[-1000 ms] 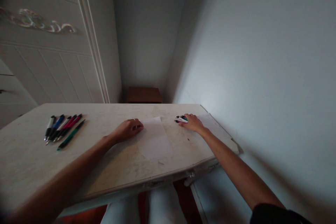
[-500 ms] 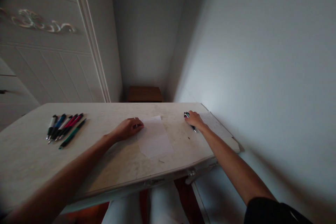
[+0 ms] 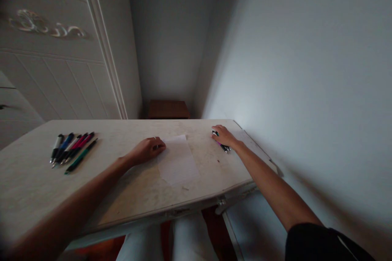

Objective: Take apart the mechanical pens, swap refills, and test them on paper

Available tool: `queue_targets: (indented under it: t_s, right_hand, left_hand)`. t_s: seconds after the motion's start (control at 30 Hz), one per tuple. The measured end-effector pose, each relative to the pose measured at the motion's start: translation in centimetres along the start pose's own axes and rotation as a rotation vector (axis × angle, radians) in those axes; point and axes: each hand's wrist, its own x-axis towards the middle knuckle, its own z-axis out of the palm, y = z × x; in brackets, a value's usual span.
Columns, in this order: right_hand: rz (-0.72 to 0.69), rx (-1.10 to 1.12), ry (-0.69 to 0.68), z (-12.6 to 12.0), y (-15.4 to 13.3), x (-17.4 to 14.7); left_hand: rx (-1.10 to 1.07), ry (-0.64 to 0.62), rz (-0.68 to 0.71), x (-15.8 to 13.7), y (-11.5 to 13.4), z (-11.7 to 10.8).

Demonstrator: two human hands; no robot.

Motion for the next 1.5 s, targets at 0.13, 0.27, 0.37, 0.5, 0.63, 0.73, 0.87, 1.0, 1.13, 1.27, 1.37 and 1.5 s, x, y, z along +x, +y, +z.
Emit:
queue_targets:
  t_s: [0.13, 0.27, 0.37, 0.5, 0.63, 0.73, 0.87, 1.0, 1.13, 1.27, 1.37, 1.5]
  right_hand:
    - [-0.172, 0.003, 0.043, 0.4, 0.3, 0.1]
    - [-0.175, -0.061, 0.055, 0.7, 0.4, -0.2]
    - [-0.148, -0.069, 0.078, 0.8, 0.1, -0.5]
    - [-0.101, -0.039, 0.155, 1.2, -0.1, -0.7]
    - [-0.005, 0.036, 0.27, 1.9, 0.5, -1.2]
    - [0.069, 0.099, 0.32, 2.7, 1.1, -1.7]
    - [0.108, 0.17, 0.301, 3.7, 1.5, -2.3]
    - [0.133, 0.194, 0.268, 3.7, 1.4, -2.3]
    - [0.114, 0.16, 0.24, 3.1, 1.0, -2.1]
    - [0.01, 0.094, 0.137, 2.7, 0.4, -1.7]
    - [-0.028, 0.059, 0.077, 2.2, 0.0, -1.3]
    - [-0.078, 0.041, 0.09, 1.5, -0.1, -1.4]
  left_hand:
    - [0.001, 0.002, 0.001, 0.0, -0.1, 0.1]
    - [-0.009, 0.006, 0.002, 0.0, -0.3, 0.2]
    - [-0.018, 0.006, -0.002, 0.1, -0.4, 0.3]
    - [-0.017, 0.011, -0.004, 0.1, -0.4, 0.3]
    - [-0.021, 0.016, -0.01, 0.1, -0.3, 0.3]
    - [-0.025, 0.016, -0.015, 0.1, -0.3, 0.3]
    - [0.003, 0.023, -0.013, 0.0, -0.2, 0.3]
    - [-0.076, 0.081, -0.036, -0.3, 0.2, -0.1]
    - [-0.249, 0.175, -0.07, -0.9, 0.1, -0.5]
    - [-0.384, 0.326, -0.083, -1.4, -0.5, -0.7]
    - [-0.446, 0.404, -0.17, -1.9, -0.5, -1.2]
    - [-0.46, 0.464, -0.282, -3.5, -0.3, -2.0]
